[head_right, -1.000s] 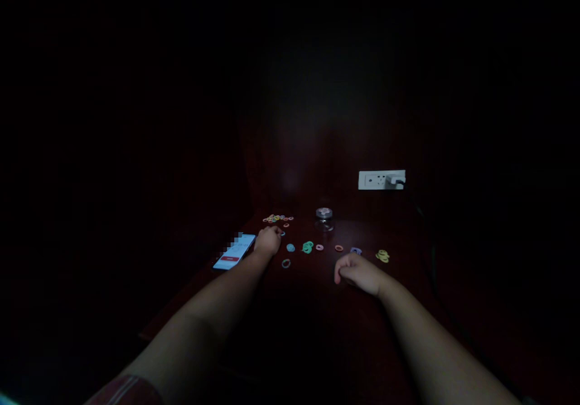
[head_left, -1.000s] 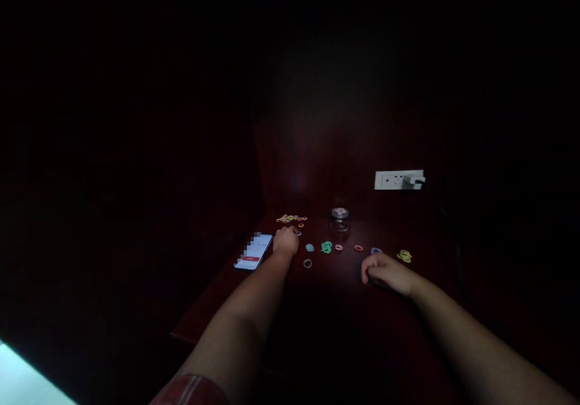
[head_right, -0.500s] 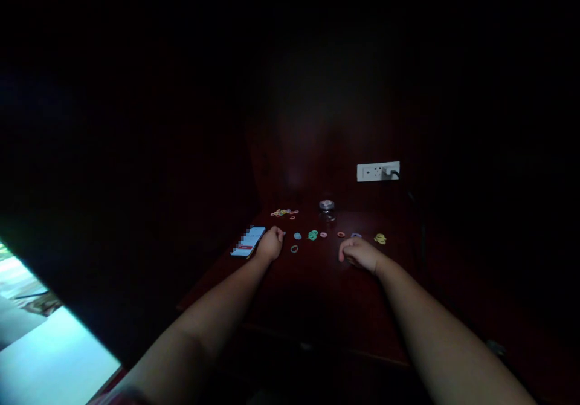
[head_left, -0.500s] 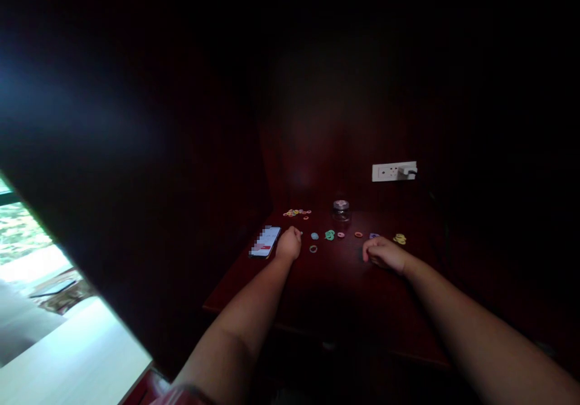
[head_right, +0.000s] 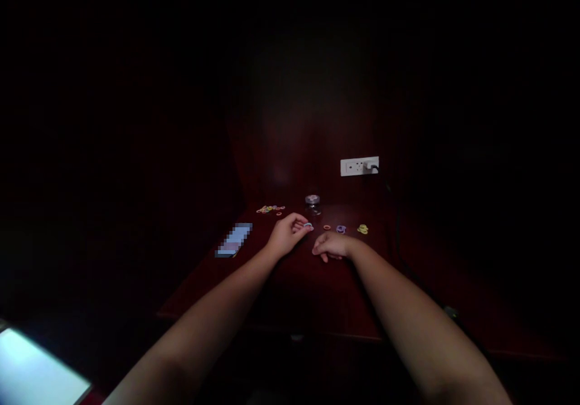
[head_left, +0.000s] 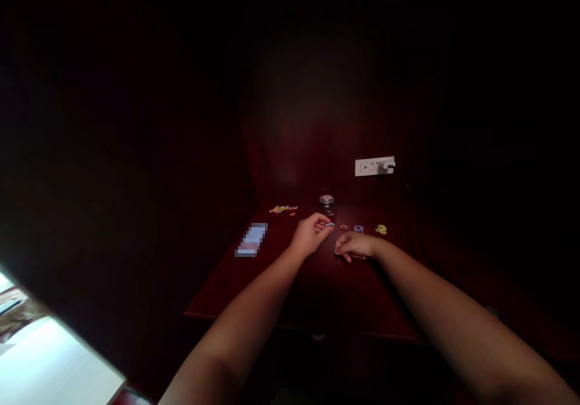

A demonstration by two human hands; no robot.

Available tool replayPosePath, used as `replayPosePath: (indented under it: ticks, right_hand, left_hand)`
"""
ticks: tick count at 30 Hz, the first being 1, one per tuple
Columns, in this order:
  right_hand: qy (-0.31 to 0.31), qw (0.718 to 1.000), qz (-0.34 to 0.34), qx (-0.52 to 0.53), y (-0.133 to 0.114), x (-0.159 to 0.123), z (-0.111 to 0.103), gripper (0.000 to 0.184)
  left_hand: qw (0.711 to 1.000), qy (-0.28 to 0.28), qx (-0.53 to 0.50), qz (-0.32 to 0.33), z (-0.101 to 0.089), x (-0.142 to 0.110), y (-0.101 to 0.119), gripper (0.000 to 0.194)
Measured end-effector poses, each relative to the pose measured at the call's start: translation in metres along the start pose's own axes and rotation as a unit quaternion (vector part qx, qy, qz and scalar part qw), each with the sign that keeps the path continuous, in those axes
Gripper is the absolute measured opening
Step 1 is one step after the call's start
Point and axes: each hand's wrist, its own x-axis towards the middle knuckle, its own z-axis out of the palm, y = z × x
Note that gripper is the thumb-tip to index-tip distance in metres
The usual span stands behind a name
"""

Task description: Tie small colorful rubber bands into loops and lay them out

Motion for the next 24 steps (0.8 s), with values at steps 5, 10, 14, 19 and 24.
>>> replayPosePath:
  ticks: [5,10,14,19,24]
  right_hand:
    - [0.076,0.994,-0.066,0.03,0.007,-0.01,0.009,0.027]
    - [0.141,0.971,-0.19,0.046,-0.005,-0.008,0.016,0.029]
    - [0.161,0.967,-0.198,0.01,-0.011,-0.01,0.015,0.027]
    - [0.22,0.949,-0.221,-0.039,-0.012,-0.014,0.012,0.026]
    - [0.249,0.939,-0.236,-0.031,-0.014,-0.015,0.015,0.017]
  left_hand:
    - [0.999,-0.036,-0.004,0.001,0.003,-0.004,-0.006,0.02]
    - [0.999,-0.051,-0.008,0.007,-0.001,-0.006,-0.006,0.019]
    - [0.998,-0.062,-0.025,-0.003,-0.002,-0.005,-0.004,0.02]
    - [0.998,-0.061,-0.02,0.003,-0.002,-0.005,0.0,0.02]
    - [0.997,-0.072,-0.029,0.002,-0.002,-0.006,0.0,0.021]
